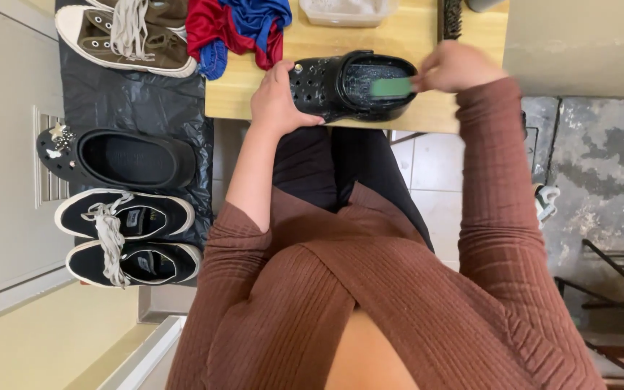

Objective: Cleaning the exterior of a black clog shoe using a small brush and soapy water at a workbench.

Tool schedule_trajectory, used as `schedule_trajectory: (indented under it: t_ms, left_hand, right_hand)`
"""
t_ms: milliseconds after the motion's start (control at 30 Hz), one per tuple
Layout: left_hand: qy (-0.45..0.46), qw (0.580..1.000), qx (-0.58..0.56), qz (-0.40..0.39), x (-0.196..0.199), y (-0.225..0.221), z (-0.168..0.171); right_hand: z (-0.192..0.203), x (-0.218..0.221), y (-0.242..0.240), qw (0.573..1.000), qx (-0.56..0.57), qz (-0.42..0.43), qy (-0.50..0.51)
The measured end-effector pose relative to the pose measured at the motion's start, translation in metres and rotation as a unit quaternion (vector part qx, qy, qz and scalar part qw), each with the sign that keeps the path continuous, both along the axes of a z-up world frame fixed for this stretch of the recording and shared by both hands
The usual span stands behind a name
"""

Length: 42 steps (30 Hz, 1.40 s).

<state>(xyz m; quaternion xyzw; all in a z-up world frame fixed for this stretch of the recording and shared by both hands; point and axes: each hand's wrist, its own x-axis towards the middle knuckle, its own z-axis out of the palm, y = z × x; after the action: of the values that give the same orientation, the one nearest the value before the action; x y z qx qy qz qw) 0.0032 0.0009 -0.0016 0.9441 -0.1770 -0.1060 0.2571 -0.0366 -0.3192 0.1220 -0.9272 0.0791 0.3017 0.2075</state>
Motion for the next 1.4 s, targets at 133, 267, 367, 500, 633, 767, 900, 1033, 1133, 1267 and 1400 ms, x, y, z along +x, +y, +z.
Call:
schedule_trajectory:
  t_ms: [133, 267, 367, 500, 633, 767, 900, 1033, 1133, 1267, 1400]
  left_hand:
    - [0.01, 1.0, 0.002, 0.001, -0.003, 0.0, 0.0]
    - [0.013, 1.0, 0.001, 0.004, -0.001, 0.0, 0.0]
    - [0.015, 1.0, -0.009, 0.005, -0.005, 0.001, -0.005]
    - [-0.002, 1.0, -0.016, -0.006, -0.001, 0.0, -0.009]
    - [0.028, 0.999, -0.041, 0.012, 0.003, 0.002, -0.009]
    - [0.001, 1.0, -0.016, -0.007, -0.003, 0.002, -0.011]
    - [0.008, 1.0, -0.009, -0.014, 0.002, 0.001, -0.009]
    - [0.014, 1.0, -0.01, -0.016, 0.001, 0.002, -0.007]
    - [0.005, 1.0, -0.027, -0.006, 0.002, 0.003, -0.006]
    - [0.009, 1.0, -0.021, -0.015, 0.003, 0.003, -0.006]
    - [0.009, 0.999, -0.028, -0.026, 0.002, 0.005, -0.008]
  right_hand:
    - [-0.018, 0.004, 0.021, 0.998, -0.004, -0.056, -0.012]
    - [-0.024, 0.005, 0.046, 0.998, 0.038, -0.01, -0.059]
    - [0.02, -0.011, 0.031, 0.999, 0.0, -0.046, -0.019]
    - [0.003, -0.005, 0.033, 0.997, -0.002, -0.076, -0.032]
    - [-0.085, 0.013, 0.023, 0.987, -0.06, 0.023, -0.145]
    - [-0.028, -0.005, -0.008, 0.996, -0.036, -0.012, -0.077]
    - [-0.065, 0.016, 0.023, 0.982, -0.049, 0.06, -0.172]
    - [-0.102, 0.02, 0.027, 0.933, -0.021, 0.16, -0.321]
    - [-0.093, 0.016, -0.015, 0.909, -0.126, 0.213, -0.337]
    - [-0.098, 0.017, -0.017, 0.9, -0.211, 0.205, -0.322]
    - [-0.131, 0.018, 0.012, 0.823, -0.225, 0.234, -0.467]
